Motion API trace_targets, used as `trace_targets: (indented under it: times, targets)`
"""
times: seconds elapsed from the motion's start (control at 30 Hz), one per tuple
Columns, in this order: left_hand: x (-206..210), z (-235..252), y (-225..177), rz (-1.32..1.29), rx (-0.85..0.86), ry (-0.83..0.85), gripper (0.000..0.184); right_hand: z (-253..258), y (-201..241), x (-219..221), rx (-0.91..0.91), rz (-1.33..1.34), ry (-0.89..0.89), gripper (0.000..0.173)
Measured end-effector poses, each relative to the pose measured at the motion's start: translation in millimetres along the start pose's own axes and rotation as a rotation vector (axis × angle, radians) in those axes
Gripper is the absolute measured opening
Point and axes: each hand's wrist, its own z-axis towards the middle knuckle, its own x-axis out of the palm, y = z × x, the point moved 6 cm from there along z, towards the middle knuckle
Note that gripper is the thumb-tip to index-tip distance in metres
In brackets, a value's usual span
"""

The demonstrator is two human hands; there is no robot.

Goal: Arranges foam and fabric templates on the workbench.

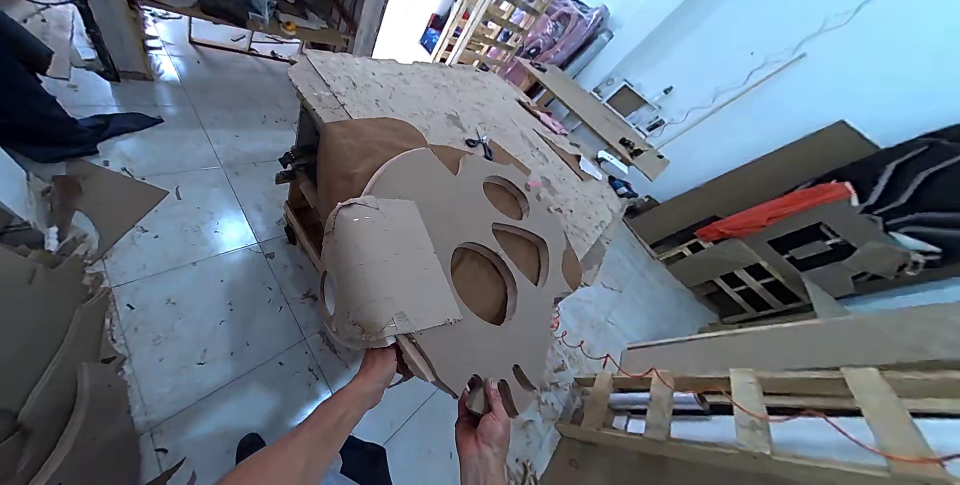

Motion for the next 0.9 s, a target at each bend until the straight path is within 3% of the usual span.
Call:
trace_targets:
  times: [0.4, 0.5, 0.67, 0.8, 0.9]
  targets:
    - [-5.5, 4.6, 6.2, 0.211, 0.029, 0.062, 0.033, 10.2, -3.2, -7.8, 0.064, 0.000, 0.009, 0.019]
    - [-9.2, 4.6, 10.2, 0.205, 0.042, 0.073, 0.034, 2.2, -7.0, -19.1, 0.167, -0.009, 0.112, 0.036]
    - [-13.3, -6.4, 14.6, 0.070, 0.067, 0.141, 0.031, -19.2, -46.0, -72.6, 0.329, 0.037, 0.197, 0.081]
    - [-17.2, -16.3, 9.1, 0.059, 0.021, 0.149, 0.034, -48.2, -93.0, -79.2, 0.552, -0.156, 0.209, 0.079]
    - [-15.5, -16.3, 9.6, -0.020, -0.031, 0.130, 0.034, -61.6, -115.0, -46.4, 0.657, -0.273, 0.436, 0.076]
